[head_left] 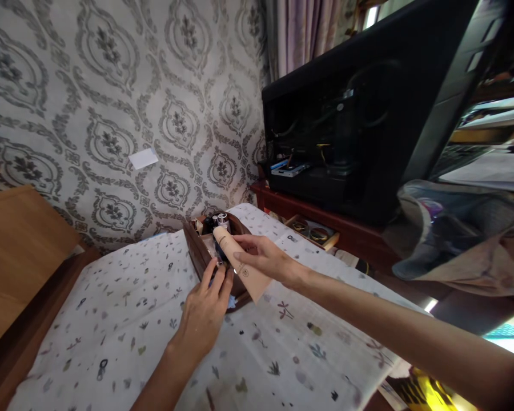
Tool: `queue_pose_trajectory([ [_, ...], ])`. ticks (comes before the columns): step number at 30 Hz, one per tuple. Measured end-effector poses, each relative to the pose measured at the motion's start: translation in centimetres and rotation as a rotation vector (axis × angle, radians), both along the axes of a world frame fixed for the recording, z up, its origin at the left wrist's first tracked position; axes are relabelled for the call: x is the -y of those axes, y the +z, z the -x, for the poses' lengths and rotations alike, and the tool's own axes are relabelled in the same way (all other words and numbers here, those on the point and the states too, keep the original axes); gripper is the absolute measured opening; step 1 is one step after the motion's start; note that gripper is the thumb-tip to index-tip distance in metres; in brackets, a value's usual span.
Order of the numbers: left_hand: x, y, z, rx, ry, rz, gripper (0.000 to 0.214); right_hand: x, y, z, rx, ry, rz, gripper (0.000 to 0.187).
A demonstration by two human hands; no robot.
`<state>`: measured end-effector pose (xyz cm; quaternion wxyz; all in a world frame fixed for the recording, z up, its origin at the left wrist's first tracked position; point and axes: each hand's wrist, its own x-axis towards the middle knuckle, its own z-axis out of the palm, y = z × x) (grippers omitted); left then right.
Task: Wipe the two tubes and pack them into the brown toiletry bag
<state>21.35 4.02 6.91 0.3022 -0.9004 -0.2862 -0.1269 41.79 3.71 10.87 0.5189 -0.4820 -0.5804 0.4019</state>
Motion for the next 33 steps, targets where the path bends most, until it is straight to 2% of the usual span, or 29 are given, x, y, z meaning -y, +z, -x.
queue_pose_trajectory([
  [4, -0.3, -0.3, 0.0, 0.002, -0.001, 0.007, 0.065, -2.7, 0.5, 0.1, 0.175, -0.012, -0.015, 0.043],
  [7, -0.3, -0.4, 0.0, 0.021, 0.000, 0.019, 0.062, -4.4, 1.4, 0.5, 0.306, -0.076, -0.002, 0.041],
  [11, -0.3, -0.4, 0.0, 0.027, -0.004, 0.027, 0.062, -5.6, 2.1, 1.3, 0.354, -0.100, 0.063, 0.038],
  [20, -0.4, -0.4, 0.0, 0.027, -0.019, 0.025, 0.063, -8.0, 0.9, 1.9, 0.566, -0.184, 0.044, 0.028],
  [26, -0.4, -0.7, 0.1, 0.034, -0.001, 0.060, 0.065, -8.4, 1.4, 1.7, 0.698, -0.138, 0.017, 0.024],
  [33, -0.3, -0.4, 0.2, 0.021, -0.004, 0.039, 0.068, -7.1, 2.1, 1.9, 0.840, -0.071, -0.028, 0.025],
])
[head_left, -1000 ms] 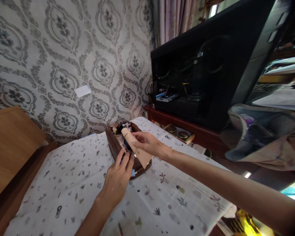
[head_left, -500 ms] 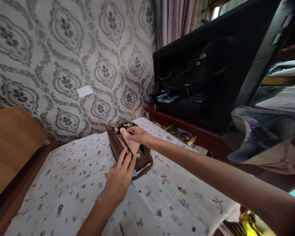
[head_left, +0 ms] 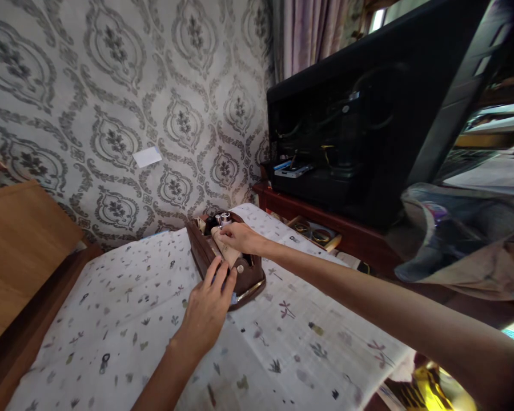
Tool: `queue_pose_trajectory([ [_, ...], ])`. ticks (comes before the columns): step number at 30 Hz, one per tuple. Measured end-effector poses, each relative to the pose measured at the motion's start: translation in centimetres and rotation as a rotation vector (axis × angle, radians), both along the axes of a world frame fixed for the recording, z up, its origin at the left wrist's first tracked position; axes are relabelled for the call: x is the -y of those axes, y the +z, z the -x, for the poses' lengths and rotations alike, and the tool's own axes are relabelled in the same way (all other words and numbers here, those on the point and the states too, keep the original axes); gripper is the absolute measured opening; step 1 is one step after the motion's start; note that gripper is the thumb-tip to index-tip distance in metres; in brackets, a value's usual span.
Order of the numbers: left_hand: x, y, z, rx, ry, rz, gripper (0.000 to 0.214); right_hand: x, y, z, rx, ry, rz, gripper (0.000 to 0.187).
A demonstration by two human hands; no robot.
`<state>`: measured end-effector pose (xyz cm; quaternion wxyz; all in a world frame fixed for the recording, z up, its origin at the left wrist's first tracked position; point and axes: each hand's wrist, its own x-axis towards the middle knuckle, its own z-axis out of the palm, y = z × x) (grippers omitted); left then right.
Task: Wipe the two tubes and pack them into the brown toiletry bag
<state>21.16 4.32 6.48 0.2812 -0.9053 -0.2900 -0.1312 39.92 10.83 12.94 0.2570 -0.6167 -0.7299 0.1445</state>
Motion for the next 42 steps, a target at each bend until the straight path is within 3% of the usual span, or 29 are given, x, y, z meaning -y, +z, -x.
queue_pose_trajectory([
  [8, -0.1, -0.1, 0.0, 0.015, -0.011, 0.014, 0.069, 2.6, 1.1, -1.3, 0.129, 0.118, -0.054, 0.020],
  [13, 0.0, -0.1, -0.1, 0.011, 0.008, 0.009, 0.067, 2.3, -0.1, -1.6, 0.000, 0.092, 0.037, 0.021],
  [20, 0.0, -0.1, 0.1, 0.004, -0.005, 0.030, 0.066, 1.9, -2.0, -1.2, -0.117, 0.037, -0.032, 0.024],
  [26, 0.0, -0.3, 0.2, 0.012, -0.003, 0.033, 0.063, 1.6, -2.1, -0.5, -0.041, -0.002, -0.086, 0.026],
  [34, 0.0, -0.2, 0.1, 0.014, 0.008, 0.060, 0.065, 2.7, -0.4, 0.5, 0.214, -0.007, -0.062, 0.030],
  [38, 0.2, 0.7, -0.1, 0.111, -0.022, 0.150, 0.060, 3.2, -0.3, 1.0, 0.349, -0.003, -0.054, 0.033],
  [42, -0.1, 1.8, 0.9, 0.410, -0.109, 0.254, 0.054, 3.2, -1.0, 1.0, 0.413, 0.009, -0.083, 0.035],
])
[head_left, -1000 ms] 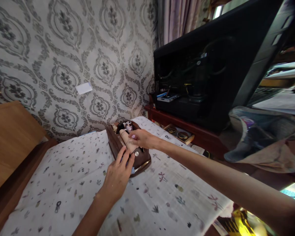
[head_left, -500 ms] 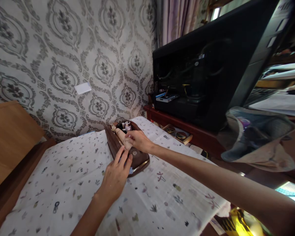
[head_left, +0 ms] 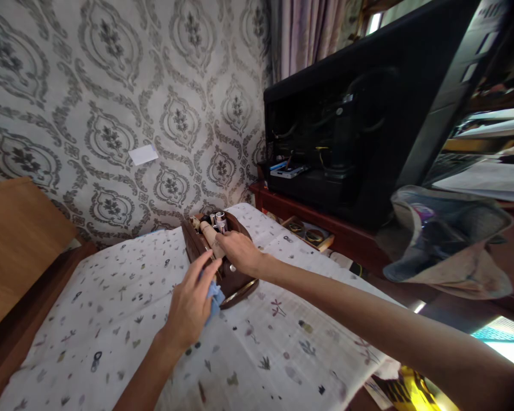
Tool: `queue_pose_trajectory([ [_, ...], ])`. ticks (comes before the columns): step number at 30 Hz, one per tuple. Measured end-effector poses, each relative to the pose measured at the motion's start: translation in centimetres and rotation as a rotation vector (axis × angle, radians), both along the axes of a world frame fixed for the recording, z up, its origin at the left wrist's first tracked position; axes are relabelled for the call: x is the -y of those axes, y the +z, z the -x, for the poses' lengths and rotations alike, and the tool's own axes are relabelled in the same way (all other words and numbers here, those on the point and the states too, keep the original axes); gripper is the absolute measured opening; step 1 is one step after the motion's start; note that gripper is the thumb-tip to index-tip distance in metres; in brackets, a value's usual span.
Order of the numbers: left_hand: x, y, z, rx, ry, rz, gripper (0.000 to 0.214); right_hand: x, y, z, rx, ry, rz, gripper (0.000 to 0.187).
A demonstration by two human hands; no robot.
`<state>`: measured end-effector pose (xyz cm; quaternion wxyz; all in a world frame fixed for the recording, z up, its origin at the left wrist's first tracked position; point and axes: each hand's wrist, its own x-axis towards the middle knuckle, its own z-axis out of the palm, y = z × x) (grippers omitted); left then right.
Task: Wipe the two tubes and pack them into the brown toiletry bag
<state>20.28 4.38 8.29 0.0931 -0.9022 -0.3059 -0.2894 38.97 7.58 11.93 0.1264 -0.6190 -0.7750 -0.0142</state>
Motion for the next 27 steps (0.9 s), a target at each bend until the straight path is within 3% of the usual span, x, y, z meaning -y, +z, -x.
queue_pose_trajectory([
  [3, -1.1, 0.0, 2.1, 0.162, 0.071, 0.042, 0.046, -0.1, -0.6, -0.2, 0.002, 0.009, -0.008, 0.041],
  [5, -2.3, -0.4, 3.9, 0.133, 0.165, 0.051, 0.042, -0.2, -0.8, -0.3, -0.018, 0.016, -0.005, 0.048],
  [8, -4.2, -1.1, 6.6, -0.101, 0.372, 0.046, 0.033, -0.2, -1.0, -0.4, -0.069, 0.020, -0.012, 0.054],
  [11, -5.5, -1.4, 8.8, -0.413, 0.546, 0.128, 0.038, -0.1, -0.9, -0.6, -0.115, 0.002, -0.005, 0.056],
  [13, -6.0, -1.1, 9.7, -0.542, 0.580, 0.219, 0.048, -0.1, -0.8, -0.7, -0.128, 0.002, 0.005, 0.054],
  [15, -6.6, -0.4, 9.8, -0.542, 0.557, 0.284, 0.057, 0.0, -0.6, -0.7, -0.128, 0.015, 0.016, 0.052],
  [18, -8.0, 1.6, 8.2, -0.333, 0.448, 0.282, 0.050, -0.1, -0.4, -0.9, -0.118, 0.035, 0.025, 0.050],
  [22, -12.3, 5.3, 2.9, -0.105, 0.256, 0.179, 0.043, -0.2, -0.4, -0.9, -0.123, 0.040, 0.031, 0.048],
  [24, -15.2, 6.7, -0.2, -0.123, 0.221, 0.181, 0.039, -0.2, -0.4, -0.9, -0.136, 0.040, 0.034, 0.047],
  [27, -19.5, 7.6, -4.2, -0.261, 0.301, 0.331, 0.034, 0.0, -0.4, -0.9, -0.148, 0.037, 0.029, 0.044],
])
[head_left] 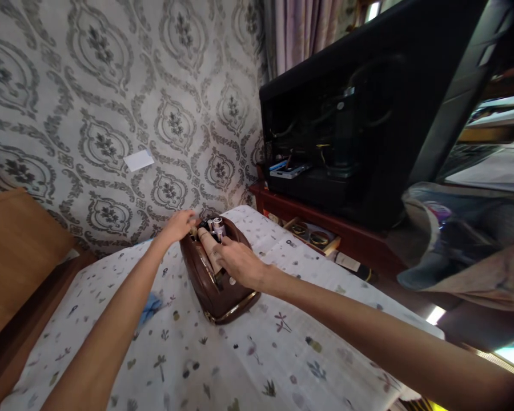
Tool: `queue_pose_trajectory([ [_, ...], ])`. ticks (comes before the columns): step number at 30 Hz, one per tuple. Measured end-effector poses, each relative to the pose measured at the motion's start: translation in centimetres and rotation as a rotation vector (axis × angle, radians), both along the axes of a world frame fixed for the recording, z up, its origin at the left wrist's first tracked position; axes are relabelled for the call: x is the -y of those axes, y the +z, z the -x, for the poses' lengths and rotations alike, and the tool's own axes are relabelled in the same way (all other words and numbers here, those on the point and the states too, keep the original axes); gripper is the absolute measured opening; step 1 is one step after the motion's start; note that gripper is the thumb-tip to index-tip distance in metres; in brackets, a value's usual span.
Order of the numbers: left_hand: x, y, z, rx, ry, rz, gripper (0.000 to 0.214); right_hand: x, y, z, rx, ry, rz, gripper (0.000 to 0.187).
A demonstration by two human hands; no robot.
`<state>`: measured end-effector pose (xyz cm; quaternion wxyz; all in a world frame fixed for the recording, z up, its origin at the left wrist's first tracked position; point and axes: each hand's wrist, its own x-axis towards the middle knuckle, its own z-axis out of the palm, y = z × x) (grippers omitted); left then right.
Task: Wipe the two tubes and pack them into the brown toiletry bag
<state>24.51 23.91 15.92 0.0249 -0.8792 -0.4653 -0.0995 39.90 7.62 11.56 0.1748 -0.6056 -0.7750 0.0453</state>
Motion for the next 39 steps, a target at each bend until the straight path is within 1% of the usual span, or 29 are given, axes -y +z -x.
queue_pose_trajectory([
  [2, -2.3, -0.1, -1.8, -0.046, 0.026, 0.063, 0.027, 0.1, 0.0, -0.1, 0.002, -0.007, 0.007, 0.041],
  [5, -4.5, -0.9, -3.1, -0.102, 0.067, 0.151, 0.018, 0.2, 0.0, -0.2, 0.002, -0.001, 0.023, 0.037],
  [9, -5.9, -1.9, -3.5, -0.108, 0.081, 0.229, 0.016, 0.1, -0.4, -0.4, -0.004, 0.014, -0.007, 0.036],
  [13, -6.4, -2.5, -3.2, -0.052, 0.026, 0.291, 0.017, -0.2, -0.8, -0.4, 0.001, 0.022, -0.032, 0.031],
  [18, -6.5, -2.9, -2.7, 0.033, -0.080, 0.354, 0.017, -0.4, -0.9, -0.5, 0.007, 0.044, -0.012, 0.025],
  [21, -6.7, -3.1, -2.6, 0.066, -0.108, 0.385, 0.023, -0.4, -0.6, -0.6, 0.003, 0.053, 0.003, 0.026],
  [23, -6.8, -3.3, -2.7, 0.083, -0.119, 0.378, 0.022, -0.3, -0.3, -0.6, 0.004, 0.052, 0.018, 0.026],
  [28, -6.7, -3.4, -2.8, 0.129, -0.131, 0.278, 0.010, 0.0, 0.0, -0.6, 0.010, 0.035, 0.029, 0.023],
  [32, -5.4, -2.7, -2.7, 0.201, -0.163, 0.163, 0.014, -0.3, -0.2, -1.1, -0.044, 0.042, -0.039, 0.022],
  [35, -3.7, -2.0, -2.9, 0.249, -0.264, 0.142, 0.021, -1.2, 0.4, -1.9, -0.104, -0.013, -0.088, 0.024],
  [39, -1.9, -1.9, -3.7, 0.329, -0.507, 0.276, 0.030, -2.9, 1.9, -3.0, -0.132, -0.065, -0.164, 0.027],
])
